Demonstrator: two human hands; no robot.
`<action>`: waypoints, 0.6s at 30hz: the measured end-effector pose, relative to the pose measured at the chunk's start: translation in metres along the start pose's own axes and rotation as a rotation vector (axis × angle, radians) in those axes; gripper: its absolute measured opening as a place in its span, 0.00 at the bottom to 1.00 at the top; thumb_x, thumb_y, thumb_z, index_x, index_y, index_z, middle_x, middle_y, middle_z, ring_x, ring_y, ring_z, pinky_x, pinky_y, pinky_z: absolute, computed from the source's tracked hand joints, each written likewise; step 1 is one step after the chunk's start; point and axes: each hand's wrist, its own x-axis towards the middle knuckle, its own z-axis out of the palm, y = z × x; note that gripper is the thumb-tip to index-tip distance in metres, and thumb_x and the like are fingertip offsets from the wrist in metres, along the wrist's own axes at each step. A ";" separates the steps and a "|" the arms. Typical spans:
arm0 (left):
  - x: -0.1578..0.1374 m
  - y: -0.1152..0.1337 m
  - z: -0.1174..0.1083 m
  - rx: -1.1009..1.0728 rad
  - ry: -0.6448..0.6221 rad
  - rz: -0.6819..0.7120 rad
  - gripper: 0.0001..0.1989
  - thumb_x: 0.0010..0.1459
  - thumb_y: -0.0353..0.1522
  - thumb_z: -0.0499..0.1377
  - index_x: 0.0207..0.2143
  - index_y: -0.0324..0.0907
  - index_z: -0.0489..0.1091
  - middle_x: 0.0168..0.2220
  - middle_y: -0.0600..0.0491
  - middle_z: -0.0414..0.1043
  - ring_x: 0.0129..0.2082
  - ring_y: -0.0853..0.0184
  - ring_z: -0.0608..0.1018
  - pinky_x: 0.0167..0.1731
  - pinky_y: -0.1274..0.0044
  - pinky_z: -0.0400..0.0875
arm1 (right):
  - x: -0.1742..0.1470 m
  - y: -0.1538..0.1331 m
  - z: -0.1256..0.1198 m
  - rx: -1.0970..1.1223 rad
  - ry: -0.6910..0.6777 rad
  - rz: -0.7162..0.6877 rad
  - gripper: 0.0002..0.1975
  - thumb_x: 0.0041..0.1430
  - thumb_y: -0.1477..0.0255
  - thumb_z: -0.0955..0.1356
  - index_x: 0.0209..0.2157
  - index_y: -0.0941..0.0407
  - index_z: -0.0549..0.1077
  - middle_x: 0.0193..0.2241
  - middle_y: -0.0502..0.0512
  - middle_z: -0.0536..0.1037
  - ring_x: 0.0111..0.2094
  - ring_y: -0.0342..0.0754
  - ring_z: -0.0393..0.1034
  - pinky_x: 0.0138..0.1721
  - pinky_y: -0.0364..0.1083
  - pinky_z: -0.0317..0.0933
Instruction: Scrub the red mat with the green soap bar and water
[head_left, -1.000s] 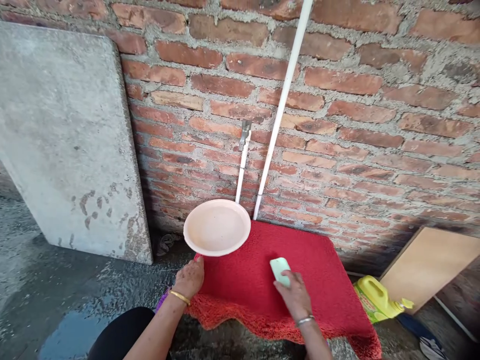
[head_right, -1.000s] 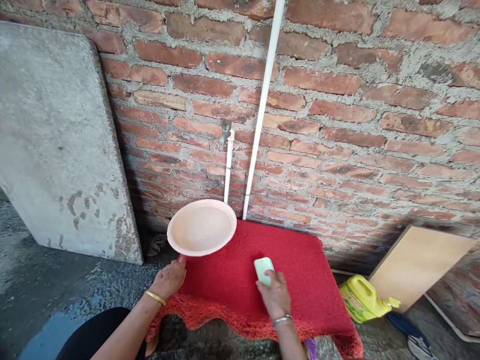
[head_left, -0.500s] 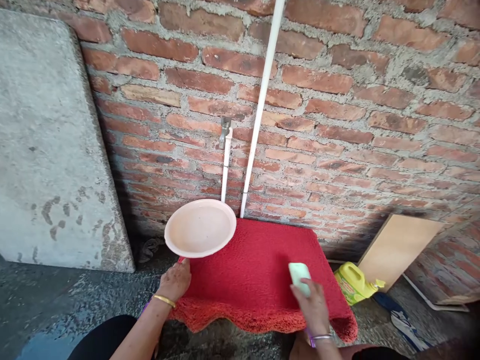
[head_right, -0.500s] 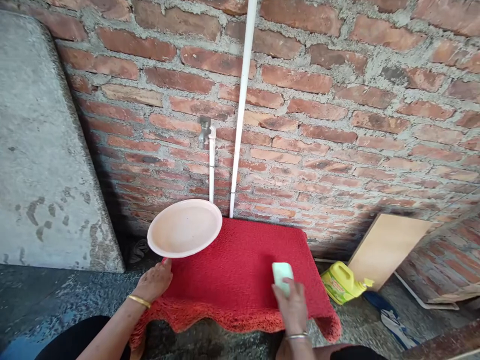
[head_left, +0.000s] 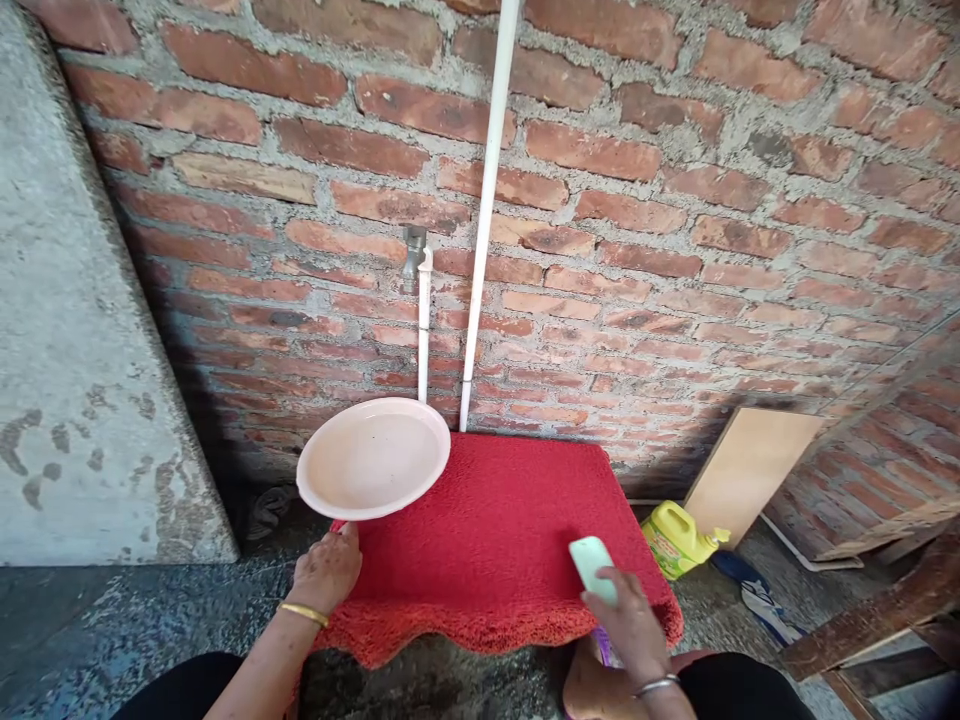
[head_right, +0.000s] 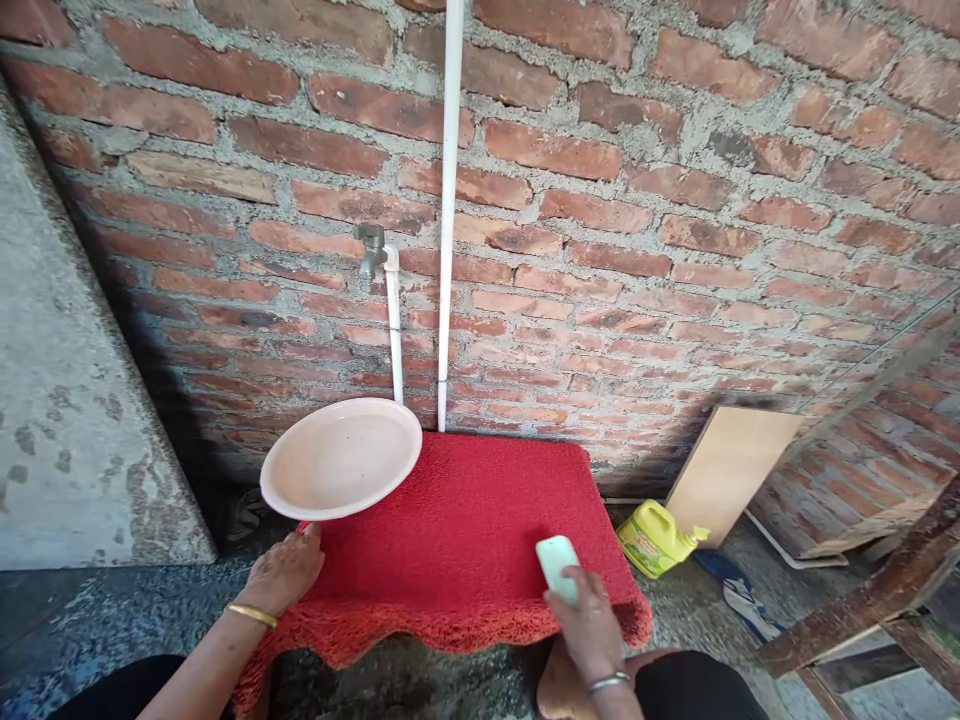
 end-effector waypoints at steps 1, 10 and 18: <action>-0.001 0.001 0.000 0.001 0.011 0.001 0.20 0.65 0.24 0.45 0.51 0.29 0.72 0.41 0.33 0.78 0.43 0.50 0.83 0.39 0.67 0.75 | 0.004 0.023 -0.016 -0.051 0.033 0.101 0.20 0.55 0.54 0.65 0.44 0.50 0.73 0.43 0.59 0.75 0.44 0.59 0.77 0.48 0.57 0.71; -0.002 0.000 -0.002 -0.018 0.016 -0.006 0.20 0.64 0.24 0.46 0.50 0.30 0.73 0.40 0.34 0.78 0.43 0.50 0.83 0.40 0.65 0.77 | -0.006 -0.002 -0.021 -0.168 0.070 -0.157 0.20 0.58 0.58 0.66 0.49 0.50 0.75 0.48 0.61 0.77 0.50 0.60 0.75 0.53 0.56 0.70; -0.007 0.003 -0.007 -0.001 0.065 -0.018 0.21 0.65 0.24 0.43 0.48 0.29 0.74 0.38 0.33 0.78 0.41 0.49 0.83 0.38 0.66 0.77 | -0.013 -0.065 0.012 -0.523 -0.463 -0.658 0.36 0.52 0.81 0.67 0.62 0.45 0.69 0.63 0.57 0.70 0.61 0.57 0.67 0.65 0.59 0.57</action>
